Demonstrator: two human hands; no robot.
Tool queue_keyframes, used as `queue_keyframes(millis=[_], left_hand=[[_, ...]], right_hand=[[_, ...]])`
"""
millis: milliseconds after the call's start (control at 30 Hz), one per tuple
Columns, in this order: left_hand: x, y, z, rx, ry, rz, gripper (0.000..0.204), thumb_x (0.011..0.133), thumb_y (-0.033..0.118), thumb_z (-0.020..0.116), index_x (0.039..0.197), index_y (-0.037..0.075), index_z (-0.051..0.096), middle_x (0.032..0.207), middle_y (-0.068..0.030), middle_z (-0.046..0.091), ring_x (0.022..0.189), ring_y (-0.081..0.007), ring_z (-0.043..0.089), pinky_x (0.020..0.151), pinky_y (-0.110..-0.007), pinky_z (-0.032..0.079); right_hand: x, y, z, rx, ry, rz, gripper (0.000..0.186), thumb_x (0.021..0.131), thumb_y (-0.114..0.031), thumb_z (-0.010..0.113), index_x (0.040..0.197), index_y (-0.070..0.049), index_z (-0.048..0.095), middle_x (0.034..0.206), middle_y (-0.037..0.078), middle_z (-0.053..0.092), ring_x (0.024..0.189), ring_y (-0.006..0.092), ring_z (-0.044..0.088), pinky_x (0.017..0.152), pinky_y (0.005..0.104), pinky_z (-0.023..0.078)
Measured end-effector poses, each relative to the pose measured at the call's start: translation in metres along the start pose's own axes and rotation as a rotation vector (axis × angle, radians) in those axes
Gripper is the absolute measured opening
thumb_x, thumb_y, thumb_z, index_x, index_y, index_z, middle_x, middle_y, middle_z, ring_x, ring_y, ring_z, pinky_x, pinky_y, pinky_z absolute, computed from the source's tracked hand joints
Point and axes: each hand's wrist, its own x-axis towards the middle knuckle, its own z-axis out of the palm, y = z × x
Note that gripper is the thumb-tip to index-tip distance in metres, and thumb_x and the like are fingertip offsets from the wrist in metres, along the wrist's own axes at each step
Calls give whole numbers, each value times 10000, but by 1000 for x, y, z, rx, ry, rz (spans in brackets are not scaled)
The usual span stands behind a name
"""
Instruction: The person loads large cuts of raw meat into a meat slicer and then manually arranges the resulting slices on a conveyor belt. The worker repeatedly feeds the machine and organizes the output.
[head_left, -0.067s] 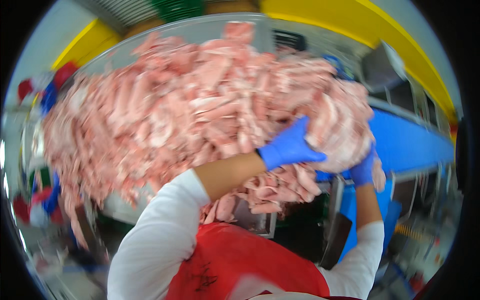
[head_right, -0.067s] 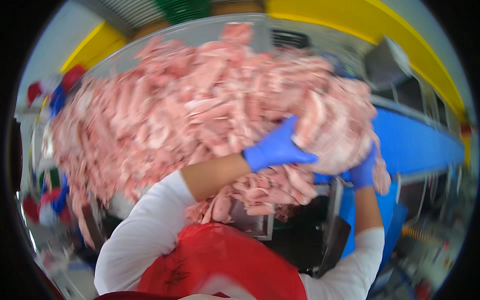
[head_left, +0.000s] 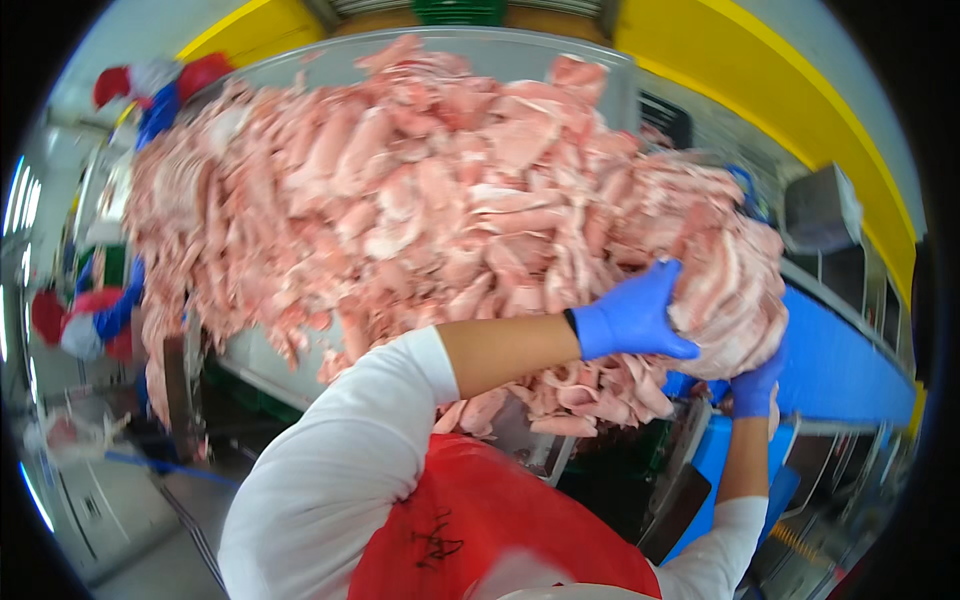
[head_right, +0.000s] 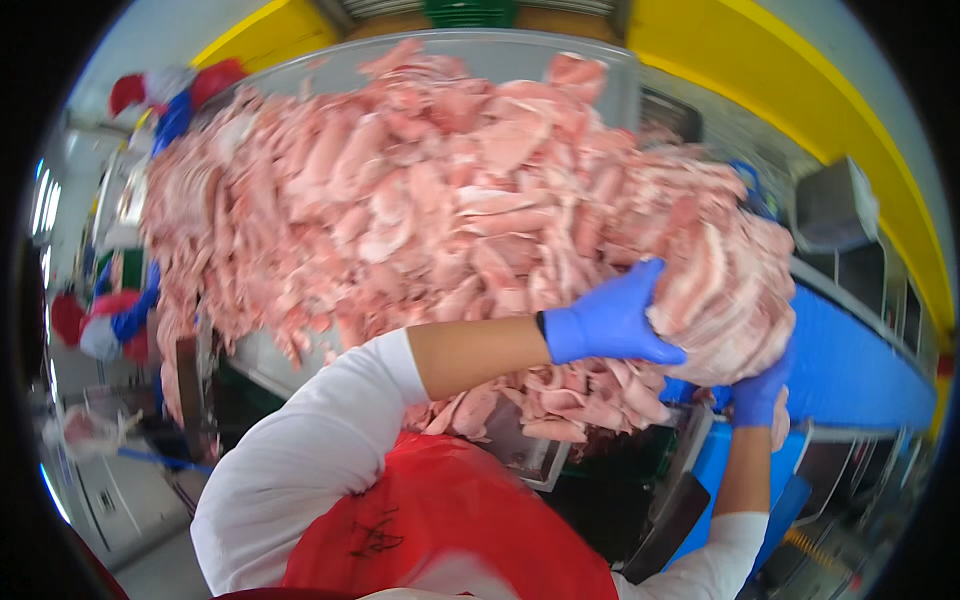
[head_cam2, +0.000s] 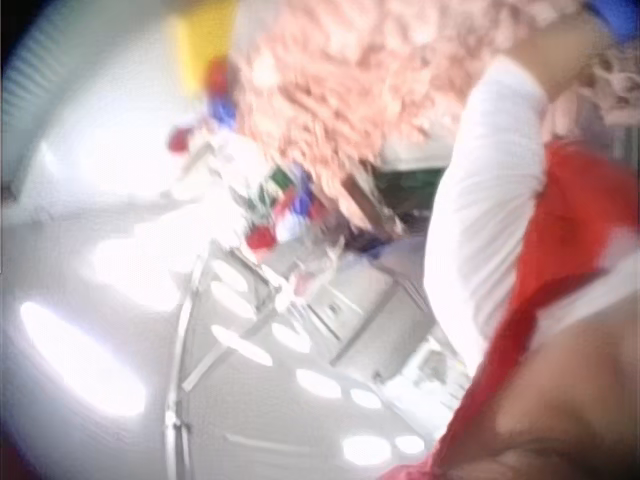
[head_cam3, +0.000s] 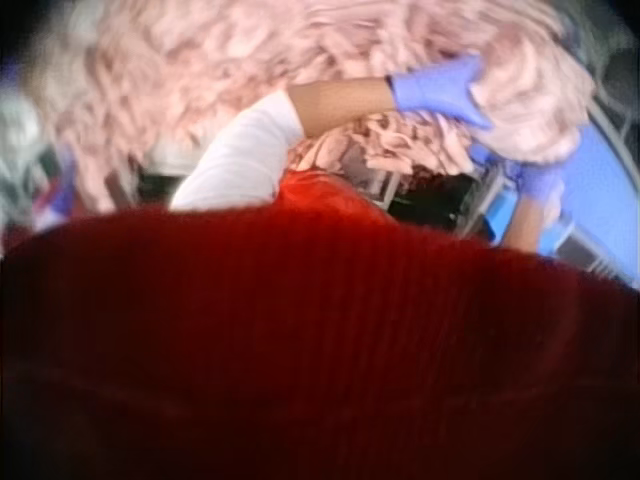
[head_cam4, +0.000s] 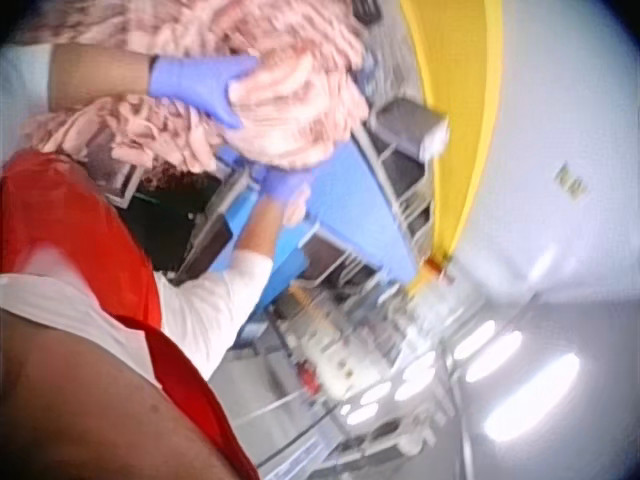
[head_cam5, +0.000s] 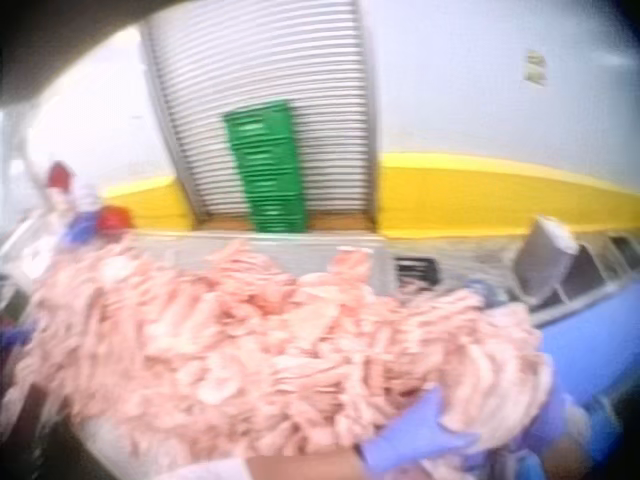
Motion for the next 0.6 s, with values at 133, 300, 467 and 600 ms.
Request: queue_keyframes(millis=[133,300,467,600], left_hand=[[-24,56,-72,105,99,115,957,602,511,918,1229,-65,480,1104,-286,592,1003,-472,625,887,-494,512],[-89,92,-172,187,287,376,872,576,499,913,1146,-44,538,1042,-258,602,962,-469,621,833,-500,519],[-189,101,-253,348,318,362,803,600,509,894,1124,-7,572,1051,-242,608,945,-433,638,821,-503,529],[-282,88,-323,403,388,203,804,627,512,883,1165,13,557,1059,-221,612,927,-423,660,804,-502,537]], right_hand=[[24,-34,52,-546,72,-243,586,1012,-164,562,1554,-57,366,1531,127,481,1386,272,491,1136,397,430],[25,-92,194,-741,42,-525,654,965,-246,632,1542,-59,389,1514,140,508,1371,283,514,1137,416,423],[-5,-76,313,-380,-215,-391,671,959,-339,633,1531,-70,407,1498,137,531,1361,287,526,1136,433,418],[-52,-34,417,-20,-436,-109,692,954,-414,634,1521,-79,423,1484,135,550,1352,289,535,1135,446,413]])
